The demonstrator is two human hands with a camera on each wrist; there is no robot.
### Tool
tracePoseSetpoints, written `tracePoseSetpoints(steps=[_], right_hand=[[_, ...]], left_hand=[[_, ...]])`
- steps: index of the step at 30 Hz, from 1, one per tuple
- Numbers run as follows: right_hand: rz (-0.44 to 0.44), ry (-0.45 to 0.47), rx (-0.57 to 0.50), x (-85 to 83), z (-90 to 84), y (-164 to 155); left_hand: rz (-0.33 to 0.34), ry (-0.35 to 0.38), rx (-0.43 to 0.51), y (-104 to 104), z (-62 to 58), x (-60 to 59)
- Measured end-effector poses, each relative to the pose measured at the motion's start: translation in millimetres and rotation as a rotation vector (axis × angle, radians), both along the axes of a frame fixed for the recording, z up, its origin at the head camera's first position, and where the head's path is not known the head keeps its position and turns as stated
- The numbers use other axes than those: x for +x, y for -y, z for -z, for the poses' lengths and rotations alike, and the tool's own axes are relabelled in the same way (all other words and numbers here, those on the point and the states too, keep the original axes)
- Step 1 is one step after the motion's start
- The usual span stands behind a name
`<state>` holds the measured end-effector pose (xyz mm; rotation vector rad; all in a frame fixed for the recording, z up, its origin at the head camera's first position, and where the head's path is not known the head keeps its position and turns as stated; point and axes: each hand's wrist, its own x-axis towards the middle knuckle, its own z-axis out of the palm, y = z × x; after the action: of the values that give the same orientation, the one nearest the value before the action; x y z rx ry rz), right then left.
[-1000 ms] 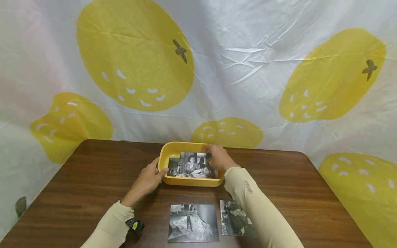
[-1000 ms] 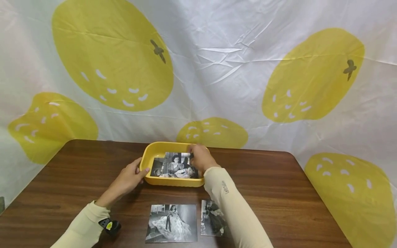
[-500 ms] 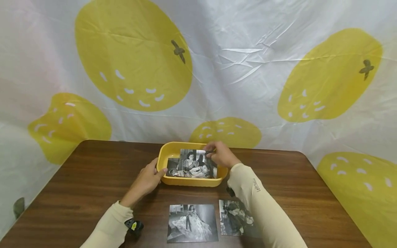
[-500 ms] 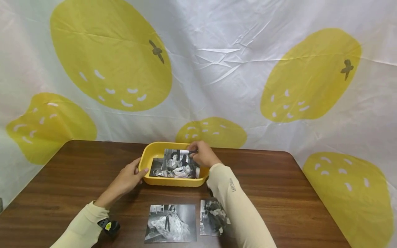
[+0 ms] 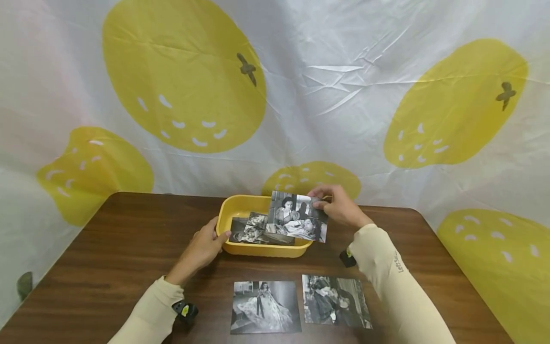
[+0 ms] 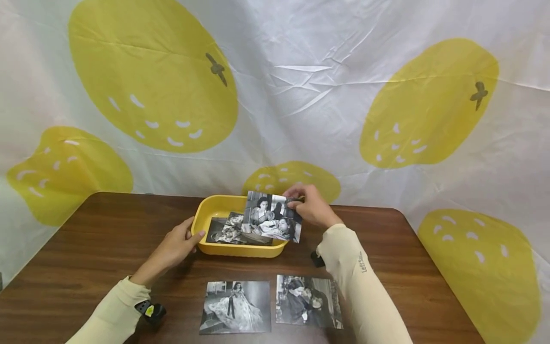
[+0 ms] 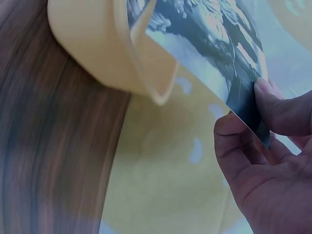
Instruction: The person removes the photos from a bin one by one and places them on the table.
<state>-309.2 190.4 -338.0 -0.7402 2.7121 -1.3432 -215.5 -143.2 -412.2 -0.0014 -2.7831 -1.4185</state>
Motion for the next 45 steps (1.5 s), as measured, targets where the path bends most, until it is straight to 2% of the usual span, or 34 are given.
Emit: tracePoseSetpoints(steps=[6,10,13,18,22,27,32,34,39,45], right_hand=[[0.042,0.041,0.053,19.6,-10.0,-38],[0.062,0.011,0.126,33.6,-12.8,-72],[0.092,-0.009,0.164,44.4,-8.8,-98],[0.124,0.018,0.19,65.4,3.9,-140],[0.1,0.076,0.174,81.5,15.5,-168],[-0.006,0.151,0.155,96.9,30.4,-198],[-0.077,0.271,0.121,104.7,44.3,-219],[-0.103,0.276,0.125,105.7,50.4,-224],[-0.16,0.204,0.152,105.5,66.5,-230],[-0.114,0.14,0.26,104.8,75.6,-226]], left_hand=[[0.003,0.01,-0.003,1,1.8,-1.0],[0.004,0.006,-0.001,2,1.7,-1.3],[0.004,0.013,-0.005,2,0.8,-1.2],[0.007,0.023,0.008,2,-0.2,-1.1],[0.013,0.019,0.011,3,-0.6,-0.8],[0.021,0.005,0.009,3,-0.2,-0.9],[0.025,-0.019,0.005,4,0.8,-1.5],[0.025,-0.025,0.004,4,1.1,-1.9],[0.026,-0.022,0.001,5,1.9,-2.1],[0.027,-0.015,-0.005,4,1.0,-2.0]])
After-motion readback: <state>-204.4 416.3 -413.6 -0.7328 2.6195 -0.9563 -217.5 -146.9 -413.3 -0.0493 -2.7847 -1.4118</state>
